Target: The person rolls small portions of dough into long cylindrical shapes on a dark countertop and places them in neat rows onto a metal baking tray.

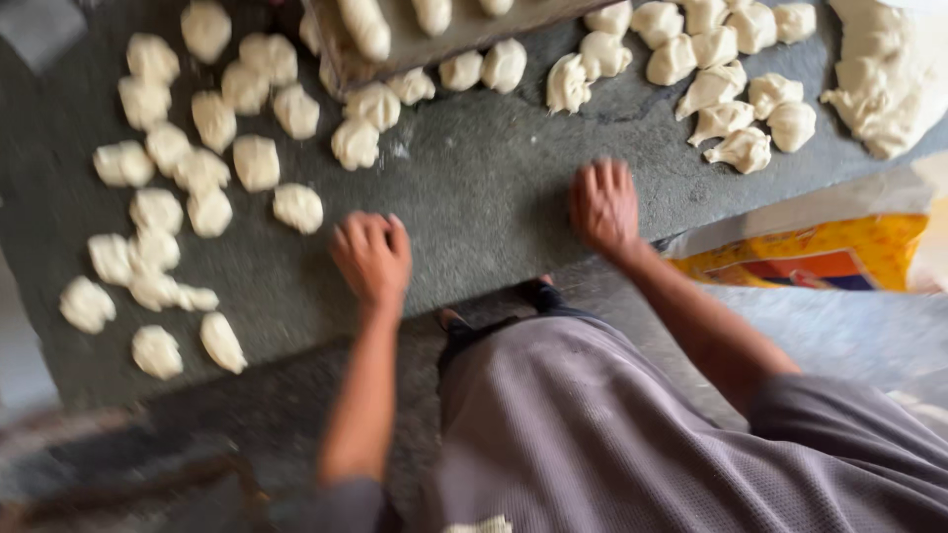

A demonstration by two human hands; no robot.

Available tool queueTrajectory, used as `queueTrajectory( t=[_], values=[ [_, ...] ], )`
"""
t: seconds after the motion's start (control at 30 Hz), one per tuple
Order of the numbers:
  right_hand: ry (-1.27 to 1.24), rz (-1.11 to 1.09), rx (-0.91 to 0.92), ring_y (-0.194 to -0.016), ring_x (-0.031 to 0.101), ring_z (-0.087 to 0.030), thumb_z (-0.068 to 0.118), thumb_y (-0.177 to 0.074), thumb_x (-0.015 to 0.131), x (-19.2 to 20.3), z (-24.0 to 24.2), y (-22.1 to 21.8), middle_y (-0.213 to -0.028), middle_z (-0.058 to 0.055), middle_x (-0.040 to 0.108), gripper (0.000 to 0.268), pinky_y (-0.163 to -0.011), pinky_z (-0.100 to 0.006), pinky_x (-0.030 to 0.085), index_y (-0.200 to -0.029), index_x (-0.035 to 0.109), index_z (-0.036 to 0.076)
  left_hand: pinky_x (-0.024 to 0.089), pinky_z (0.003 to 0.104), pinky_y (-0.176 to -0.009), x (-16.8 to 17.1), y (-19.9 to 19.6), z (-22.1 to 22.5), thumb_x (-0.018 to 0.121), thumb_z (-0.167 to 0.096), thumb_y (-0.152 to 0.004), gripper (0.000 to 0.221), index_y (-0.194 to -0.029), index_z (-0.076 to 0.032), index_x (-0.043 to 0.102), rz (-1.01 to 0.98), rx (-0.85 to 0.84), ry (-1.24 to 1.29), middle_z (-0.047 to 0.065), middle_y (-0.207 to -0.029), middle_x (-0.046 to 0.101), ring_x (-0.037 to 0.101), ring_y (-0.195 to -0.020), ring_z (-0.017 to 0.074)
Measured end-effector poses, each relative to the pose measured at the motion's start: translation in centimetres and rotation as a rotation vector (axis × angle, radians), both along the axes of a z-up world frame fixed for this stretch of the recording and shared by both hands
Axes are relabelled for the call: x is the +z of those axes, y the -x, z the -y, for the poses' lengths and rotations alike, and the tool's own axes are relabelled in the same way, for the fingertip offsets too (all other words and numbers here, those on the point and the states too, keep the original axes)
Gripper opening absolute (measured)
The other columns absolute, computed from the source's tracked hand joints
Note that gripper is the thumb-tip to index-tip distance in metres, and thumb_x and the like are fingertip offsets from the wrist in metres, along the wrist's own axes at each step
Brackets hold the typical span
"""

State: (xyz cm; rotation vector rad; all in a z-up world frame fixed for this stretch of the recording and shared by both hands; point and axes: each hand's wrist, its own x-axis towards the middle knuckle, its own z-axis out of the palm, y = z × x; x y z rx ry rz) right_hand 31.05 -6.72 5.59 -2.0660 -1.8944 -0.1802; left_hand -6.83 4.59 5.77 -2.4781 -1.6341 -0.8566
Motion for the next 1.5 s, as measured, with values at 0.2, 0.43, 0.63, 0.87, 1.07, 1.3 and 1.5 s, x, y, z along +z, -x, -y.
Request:
queueTrajectory(
  t=[0.2, 0.43, 0.63, 0.87, 1.07, 1.3, 1.5],
  values=[
    [-0.104, -0.017, -0.026, -0.090, 0.053, -0.039, 0.011, -0.097, 0.069, 2.2, 1.0, -0.2, -0.094, -0.021, 0.055, 0.014, -0.080, -0.052, 0.045, -0.094, 0.061, 0.000, 0.046, 0.050, -0.083, 3.3, 3.6, 2.8, 0.065, -0.018, -0.101, 0.013, -0.097, -0.006, 0.063, -0.039, 0.210, 0.196, 0.014, -0.100, 0.060, 0.058, -0.096, 0.0328],
    [-0.128, -0.103, 0.156, -0.087, 0.058, -0.039, 0.006, -0.091, 0.070, 2.5, -1.9, 5.5, -0.092, -0.017, 0.059, 0.008, -0.077, -0.048, 0.048, -0.091, 0.062, 0.003, 0.045, 0.050, -0.079, 1.1, 0.1, 1.0, 0.069, -0.017, -0.086, 0.012, -0.090, -0.007, 0.063, 0.096, -0.068, 0.084, 0.015, -0.097, 0.059, 0.057, -0.090, 0.0367],
    [-0.139, -0.117, 0.121, -0.082, 0.056, -0.039, 0.008, -0.091, 0.072, 2.4, -2.7, 5.2, -0.088, -0.020, 0.057, 0.014, -0.073, -0.048, 0.049, -0.089, 0.061, -0.001, 0.045, 0.050, -0.073, 3.9, -1.5, 3.5, 0.067, -0.011, -0.080, 0.008, -0.080, -0.009, 0.059, 0.325, 0.058, 0.016, 0.011, -0.084, 0.056, 0.054, -0.081, 0.0351],
    [-0.147, -0.088, 0.263, -0.081, 0.057, -0.034, 0.004, -0.088, 0.070, 1.6, -1.6, 7.8, -0.085, -0.017, 0.060, 0.009, -0.072, -0.047, 0.049, -0.083, 0.064, 0.000, 0.049, 0.047, -0.079, 1.3, -1.4, 1.7, 0.068, -0.008, -0.089, 0.010, -0.085, -0.005, 0.060, 0.162, -0.058, 0.023, 0.013, -0.091, 0.058, 0.058, -0.088, 0.0316],
    [-0.120, -0.153, 0.297, -0.089, 0.058, -0.037, 0.008, -0.088, 0.073, 2.3, -0.1, 9.5, -0.090, -0.016, 0.061, 0.012, -0.080, -0.048, 0.049, -0.087, 0.063, 0.001, 0.051, 0.049, -0.083, 1.9, -3.2, 5.9, 0.068, -0.012, -0.084, 0.009, -0.085, -0.007, 0.061, 0.344, -0.099, 0.080, 0.013, -0.092, 0.062, 0.062, -0.092, 0.0344],
    [0.099, -0.298, 0.242, -0.105, 0.057, -0.040, 0.028, -0.093, 0.076, 5.7, -1.3, 9.1, -0.114, -0.023, 0.059, 0.039, -0.089, -0.050, 0.049, -0.113, 0.065, -0.004, 0.049, 0.049, -0.087, 1.4, -2.4, 3.0, 0.070, -0.027, -0.094, 0.029, -0.110, -0.003, 0.064, 0.412, -0.133, 0.229, 0.015, -0.103, 0.066, 0.063, -0.099, 0.0342],
    [0.217, -0.137, 0.322, -0.110, 0.056, -0.040, 0.039, -0.096, 0.071, 5.1, 0.3, 9.9, -0.122, -0.023, 0.059, 0.050, -0.096, -0.052, 0.045, -0.123, 0.063, -0.002, 0.046, 0.050, -0.100, 1.5, -2.8, 6.6, 0.060, -0.042, -0.101, 0.041, -0.117, -0.004, 0.063, 0.029, -0.211, 0.435, 0.016, -0.119, 0.060, 0.056, -0.117, 0.0337]
  ],
)
